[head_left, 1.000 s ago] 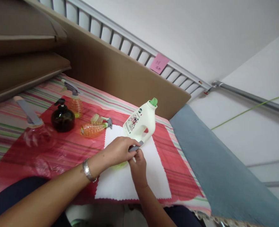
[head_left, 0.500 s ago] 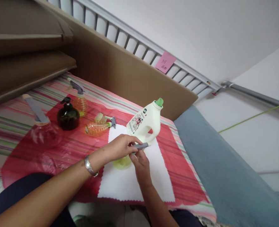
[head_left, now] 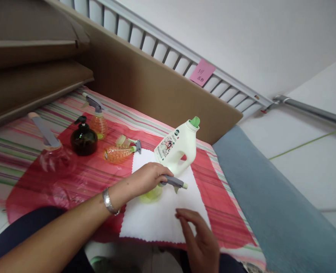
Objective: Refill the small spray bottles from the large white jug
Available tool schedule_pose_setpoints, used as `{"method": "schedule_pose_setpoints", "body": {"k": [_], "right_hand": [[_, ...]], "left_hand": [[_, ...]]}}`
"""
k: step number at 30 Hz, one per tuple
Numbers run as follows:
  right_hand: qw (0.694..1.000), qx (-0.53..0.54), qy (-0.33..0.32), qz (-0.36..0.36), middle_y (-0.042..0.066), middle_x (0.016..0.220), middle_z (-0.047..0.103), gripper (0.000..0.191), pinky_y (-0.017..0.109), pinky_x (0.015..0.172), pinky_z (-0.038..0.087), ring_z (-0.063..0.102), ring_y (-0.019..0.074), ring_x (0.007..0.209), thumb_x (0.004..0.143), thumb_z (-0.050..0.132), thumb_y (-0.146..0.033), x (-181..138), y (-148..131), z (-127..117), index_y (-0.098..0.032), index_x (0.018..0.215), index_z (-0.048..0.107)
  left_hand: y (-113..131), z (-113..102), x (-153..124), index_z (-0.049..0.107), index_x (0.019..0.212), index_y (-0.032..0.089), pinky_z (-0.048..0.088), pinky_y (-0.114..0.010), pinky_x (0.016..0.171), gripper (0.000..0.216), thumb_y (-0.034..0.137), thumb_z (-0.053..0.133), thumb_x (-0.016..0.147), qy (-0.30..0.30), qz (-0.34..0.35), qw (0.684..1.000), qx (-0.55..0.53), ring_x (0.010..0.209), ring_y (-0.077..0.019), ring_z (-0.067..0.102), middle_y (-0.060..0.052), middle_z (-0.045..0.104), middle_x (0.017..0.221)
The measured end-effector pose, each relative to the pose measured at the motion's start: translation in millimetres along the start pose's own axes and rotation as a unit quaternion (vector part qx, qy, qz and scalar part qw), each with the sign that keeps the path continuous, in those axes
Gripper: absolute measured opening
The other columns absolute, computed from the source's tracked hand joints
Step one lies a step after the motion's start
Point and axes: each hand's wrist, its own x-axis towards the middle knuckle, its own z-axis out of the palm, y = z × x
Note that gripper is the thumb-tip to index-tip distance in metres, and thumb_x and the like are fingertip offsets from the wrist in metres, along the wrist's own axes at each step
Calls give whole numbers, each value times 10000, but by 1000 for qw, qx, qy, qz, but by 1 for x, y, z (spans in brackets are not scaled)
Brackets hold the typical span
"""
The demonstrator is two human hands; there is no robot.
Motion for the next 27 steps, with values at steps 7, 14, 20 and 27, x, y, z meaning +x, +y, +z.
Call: {"method": "schedule_pose_setpoints", "body": {"k": [7,14,20,27], "right_hand": [[979,-144,-124,-71,66,971,683,216,364,766,496,622,239,903,861,516,-300,85,-31,-5,-245,1045,614],[957,-216,-181,-67,42,867,688,243,314,681,461,623,214,798,906,413,-297,102,-29,12,-232,965,640],[949,-240,-170,-111,64,915,697,273,346,714,475,631,228,824,914,396,-278,111,-23,14,-227,1022,642],[932,-284,-194,-111,84,923,697,278,337,694,491,645,232,821,919,402,-278,116,-26,13,-209,1016,654]], "left_hand": [[0,-2,-1,695,938,214,443,-236,717,191,221,522,857,-1,-19,999,-35,752,-144,620,-10,707,795],[-13,-6,-6,679,842,160,471,-253,684,131,255,638,762,29,-102,973,-204,724,-159,632,-16,701,758],[-41,8,-14,627,999,162,473,-293,792,405,143,744,611,68,-140,957,-244,917,-188,616,-48,682,950],[-45,40,-20,650,955,188,423,-346,901,333,180,754,638,95,-136,974,-151,959,-202,591,-40,687,1006]]}}
